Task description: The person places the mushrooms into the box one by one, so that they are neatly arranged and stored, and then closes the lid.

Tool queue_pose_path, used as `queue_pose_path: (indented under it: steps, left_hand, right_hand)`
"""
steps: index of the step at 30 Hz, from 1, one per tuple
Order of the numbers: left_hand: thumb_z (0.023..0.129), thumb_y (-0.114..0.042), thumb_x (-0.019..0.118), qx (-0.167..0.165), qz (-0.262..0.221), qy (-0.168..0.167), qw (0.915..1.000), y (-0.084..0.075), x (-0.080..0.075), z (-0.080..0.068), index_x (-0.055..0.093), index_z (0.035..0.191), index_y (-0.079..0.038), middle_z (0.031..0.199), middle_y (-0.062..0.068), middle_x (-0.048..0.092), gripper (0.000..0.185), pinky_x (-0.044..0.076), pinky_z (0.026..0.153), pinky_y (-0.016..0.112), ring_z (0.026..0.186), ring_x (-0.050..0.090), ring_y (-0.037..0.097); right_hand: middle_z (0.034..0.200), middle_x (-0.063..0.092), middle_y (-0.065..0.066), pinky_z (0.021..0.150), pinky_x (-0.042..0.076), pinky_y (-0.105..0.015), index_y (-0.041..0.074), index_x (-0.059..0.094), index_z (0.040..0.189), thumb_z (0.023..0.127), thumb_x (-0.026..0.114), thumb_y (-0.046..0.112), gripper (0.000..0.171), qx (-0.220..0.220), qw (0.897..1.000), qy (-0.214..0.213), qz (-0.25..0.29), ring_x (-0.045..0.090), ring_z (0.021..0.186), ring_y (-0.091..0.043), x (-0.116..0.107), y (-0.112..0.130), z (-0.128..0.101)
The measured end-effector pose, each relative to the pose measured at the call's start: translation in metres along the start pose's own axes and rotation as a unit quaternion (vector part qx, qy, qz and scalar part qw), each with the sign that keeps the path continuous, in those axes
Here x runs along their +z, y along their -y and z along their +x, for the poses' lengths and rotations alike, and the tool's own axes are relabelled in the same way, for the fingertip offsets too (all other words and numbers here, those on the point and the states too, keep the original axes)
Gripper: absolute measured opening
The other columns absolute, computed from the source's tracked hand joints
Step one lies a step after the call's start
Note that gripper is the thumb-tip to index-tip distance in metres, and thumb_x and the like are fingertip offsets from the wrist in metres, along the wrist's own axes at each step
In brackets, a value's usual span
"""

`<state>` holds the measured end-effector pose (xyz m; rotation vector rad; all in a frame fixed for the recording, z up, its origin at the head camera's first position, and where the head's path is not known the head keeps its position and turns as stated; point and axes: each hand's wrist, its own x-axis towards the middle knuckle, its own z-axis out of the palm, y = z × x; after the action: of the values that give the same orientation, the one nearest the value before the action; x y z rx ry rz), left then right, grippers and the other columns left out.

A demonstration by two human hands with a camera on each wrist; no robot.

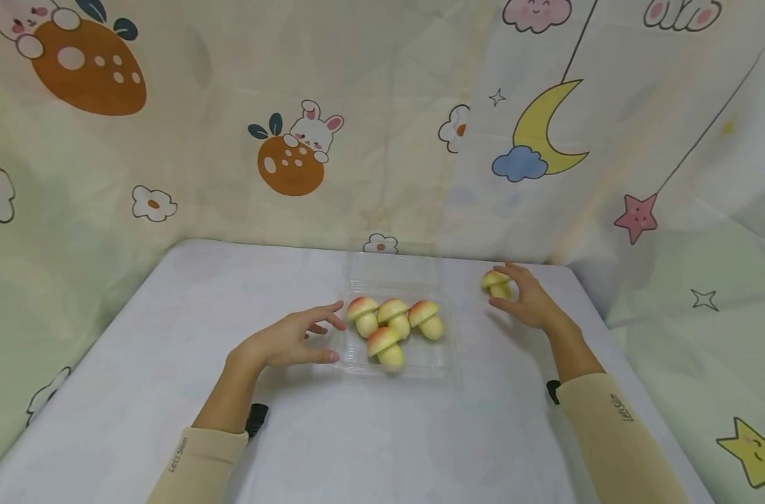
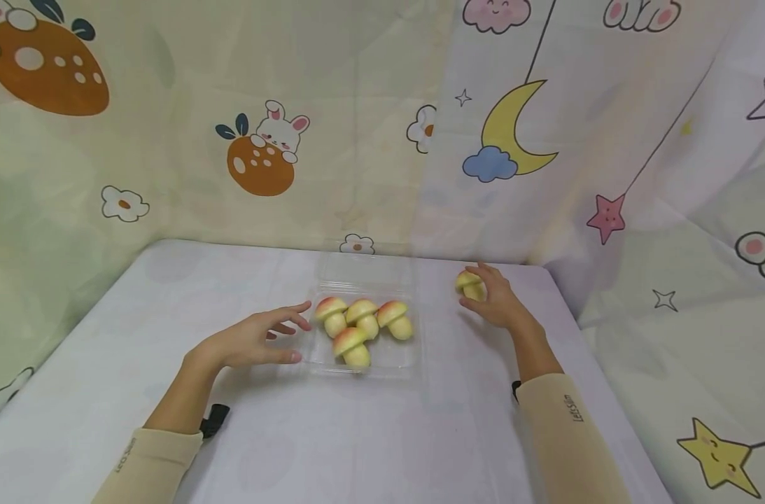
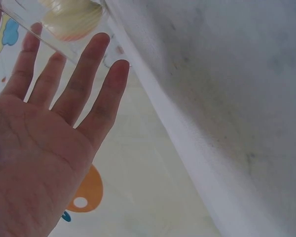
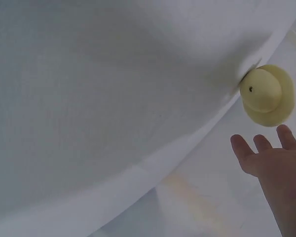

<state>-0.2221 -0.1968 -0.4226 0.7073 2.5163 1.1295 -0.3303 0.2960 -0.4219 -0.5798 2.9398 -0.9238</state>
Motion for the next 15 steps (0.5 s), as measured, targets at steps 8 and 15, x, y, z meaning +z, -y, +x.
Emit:
queue_pose_path:
  steps: [8, 15]
  left_hand:
    - [0.089, -0.043, 0.08, 0.005, -0.002, 0.002, 1.0, 0.001, -0.001, 0.001, 0.029, 0.163, -0.017, 0.141, -0.008, 0.06, 0.094, 0.04, 0.112, 0.057, 0.135, 0.056, 0.029]
    - [0.089, -0.043, 0.081, 0.004, -0.001, 0.002, 1.0, 0.002, -0.001, 0.001, 0.029, 0.163, -0.018, 0.141, -0.009, 0.06, 0.094, 0.041, 0.112, 0.056, 0.135, 0.056, 0.029]
  right_hand:
    - [0.164, 0.019, -0.032, 0.115, 0.02, -0.075, 0.004, 0.036, 0.156, 0.097, 0.073, 0.027, 0.074, 0.025, 1.0, 0.015, 0.008, 0.019, 0.149, -0.056, 0.001, -0.008, -0.002]
    - [0.155, 0.028, -0.035, 0.115, 0.024, -0.072, -0.001, 0.026, 0.16, 0.095, 0.074, 0.023, 0.084, 0.004, 1.0, 0.001, 0.013, 0.028, 0.144, -0.054, 0.005, -0.012, -0.003]
